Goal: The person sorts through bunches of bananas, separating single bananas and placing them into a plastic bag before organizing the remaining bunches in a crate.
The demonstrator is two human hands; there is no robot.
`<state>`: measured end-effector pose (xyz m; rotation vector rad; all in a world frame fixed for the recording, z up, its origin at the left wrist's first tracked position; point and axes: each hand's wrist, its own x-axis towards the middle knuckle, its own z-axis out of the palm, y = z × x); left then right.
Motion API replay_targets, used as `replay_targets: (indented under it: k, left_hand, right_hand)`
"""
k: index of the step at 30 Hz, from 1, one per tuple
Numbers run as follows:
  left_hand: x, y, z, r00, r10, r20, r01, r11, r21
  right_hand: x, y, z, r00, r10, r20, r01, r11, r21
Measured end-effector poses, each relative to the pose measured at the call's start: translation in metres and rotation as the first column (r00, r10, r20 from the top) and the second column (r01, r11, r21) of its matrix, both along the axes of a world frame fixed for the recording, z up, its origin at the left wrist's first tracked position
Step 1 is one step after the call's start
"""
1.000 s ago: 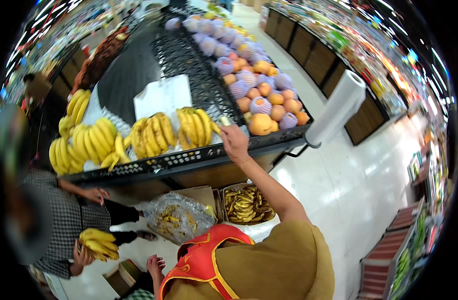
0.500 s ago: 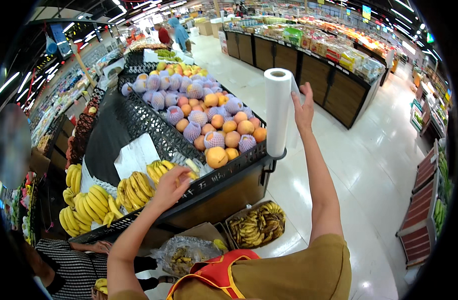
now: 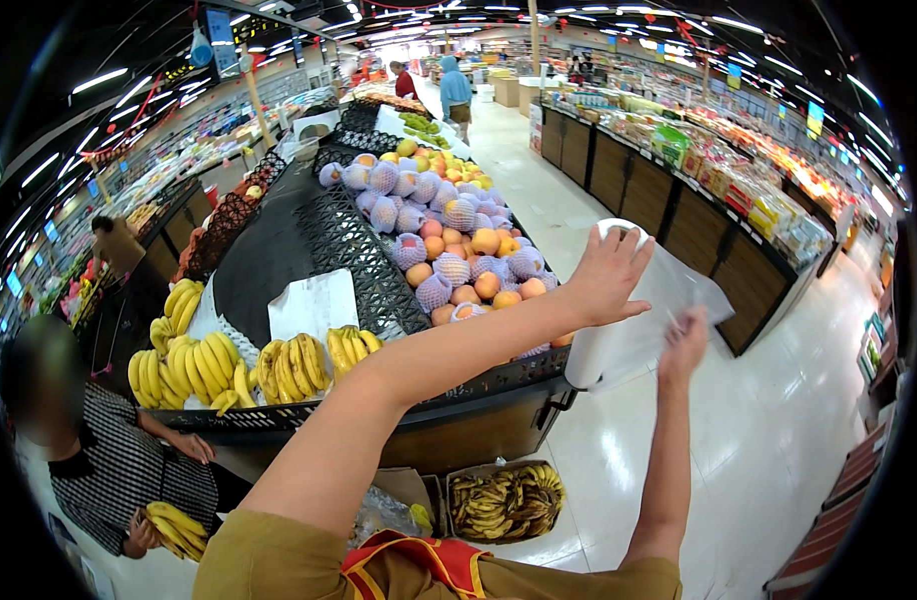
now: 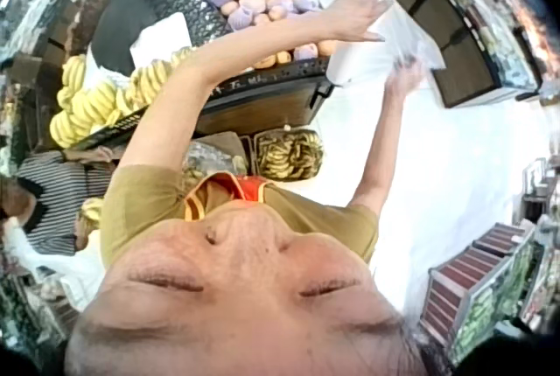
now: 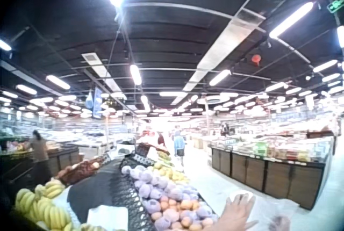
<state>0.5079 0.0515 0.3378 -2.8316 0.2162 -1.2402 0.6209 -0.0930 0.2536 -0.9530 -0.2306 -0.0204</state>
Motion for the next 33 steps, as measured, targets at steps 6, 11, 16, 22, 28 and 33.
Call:
replay_targets:
  k: [6, 11, 16, 22, 28, 33]
  left_hand:
    - [0.007, 0.006, 0.018, 0.978, 0.075, -0.197, -0.079, 0.997, -0.012]
    - [0.023, 0.026, 0.008, 0.996, -0.074, -0.052, 0.061, 0.975, -0.212]
    - [0.025, 0.043, 0.009, 0.986, -0.163, -0.034, 0.149, 0.958, -0.247]
    - [0.029, 0.058, 0.001, 0.981, -0.166, -0.103, 0.127, 0.943, -0.307]
    - [0.036, 0.058, -0.007, 0.98, -0.193, -0.051, 0.164, 0.924, -0.346]
    - [0.035, 0.068, -0.002, 0.977, -0.178, -0.114, 0.132, 0.936, -0.326]
  right_hand:
    - [-0.008, -0.045, -0.038, 0.983, -0.126, 0.131, 0.137, 0.987, -0.081]
    - [0.041, -0.049, -0.113, 0.979, -0.204, -0.028, 0.179, 0.91, -0.374]
    - [0.083, -0.022, -0.194, 0.958, -0.279, 0.062, 0.25, 0.714, -0.654]
    - [0.117, -0.09, -0.414, 0.882, -0.376, 0.283, 0.383, 0.223, -0.896]
    - [-0.016, -0.213, -0.568, 0.891, -0.452, -0.043, -0.096, -0.094, -0.991]
    - [-0.133, -0.268, -0.54, 0.915, -0.4, -0.047, -0.202, -0.355, -0.913]
